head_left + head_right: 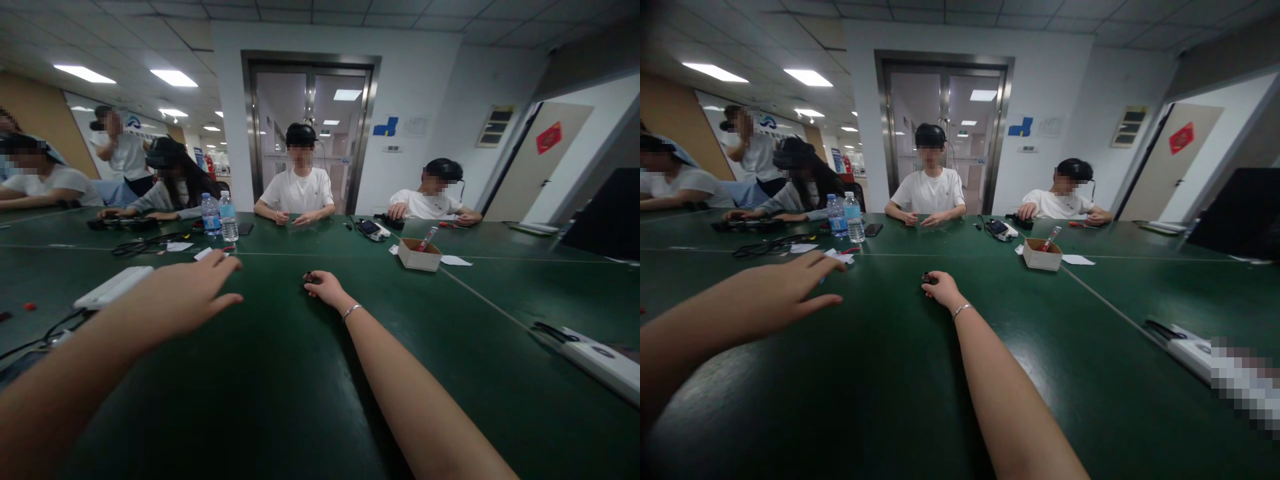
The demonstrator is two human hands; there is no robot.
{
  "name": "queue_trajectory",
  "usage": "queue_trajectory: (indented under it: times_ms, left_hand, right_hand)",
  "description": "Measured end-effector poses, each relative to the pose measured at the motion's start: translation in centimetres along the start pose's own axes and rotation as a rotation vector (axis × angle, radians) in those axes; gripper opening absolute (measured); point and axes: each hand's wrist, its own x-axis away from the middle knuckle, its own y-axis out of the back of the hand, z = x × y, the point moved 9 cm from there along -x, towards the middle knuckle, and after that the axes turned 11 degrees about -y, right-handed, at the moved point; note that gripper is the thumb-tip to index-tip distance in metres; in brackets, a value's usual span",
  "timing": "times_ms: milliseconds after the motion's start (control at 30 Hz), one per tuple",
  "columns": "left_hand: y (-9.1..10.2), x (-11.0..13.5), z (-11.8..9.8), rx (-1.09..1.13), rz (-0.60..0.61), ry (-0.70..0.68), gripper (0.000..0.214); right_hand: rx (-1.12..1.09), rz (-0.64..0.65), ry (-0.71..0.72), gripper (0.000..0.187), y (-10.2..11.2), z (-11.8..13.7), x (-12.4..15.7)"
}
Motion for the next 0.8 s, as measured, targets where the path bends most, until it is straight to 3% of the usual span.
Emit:
queue_trajectory:
  times_ms: [67,133,233,300,400,467,633,800]
  left_hand:
    - [-2.2,-5.2,-4.3,0.02,0.041,-0.231,0.039]
    - [-4.4,-9.6,-6.9,0.091,-0.016,-0.365,0.037]
    - [-8.9,-14.2,-7.7,0.221,-0.077,-0.395,0.038]
    - [-11.6,-15.8,-7.0,0.324,-0.124,-0.355,0.027]
    - [-13.8,-16.1,-5.1,0.452,-0.235,-0.258,0.019]
    - [-14.2,-15.6,-4.4,0.474,-0.272,-0.237,0.017]
    - [-12.9,-14.4,-4.0,0.408,-0.319,-0.237,0.018]
    - [-12.6,-14.2,-4.0,0.312,-0.309,-0.211,0.021]
  right_hand:
    - [0.009,-0.008,0.006,0.024,0.0,0.1,0.1]
    - [0.014,-0.016,0.02,0.022,-0.1,0.4,0.3]
    - [0.036,-0.022,0.012,0.017,-0.1,0.8,0.5]
    - [0.072,-0.021,-0.024,0.014,-0.1,0.7,0.5]
    - [0.134,-0.02,-0.062,0.01,-0.2,0.6,0.4]
    - [0.175,-0.038,-0.042,0.009,-0.2,0.9,0.5]
    - [0.252,-0.128,0.122,0.01,-0.1,2.7,1.3]
    - [0.164,-0.163,0.115,0.015,0.4,2.2,1.1]
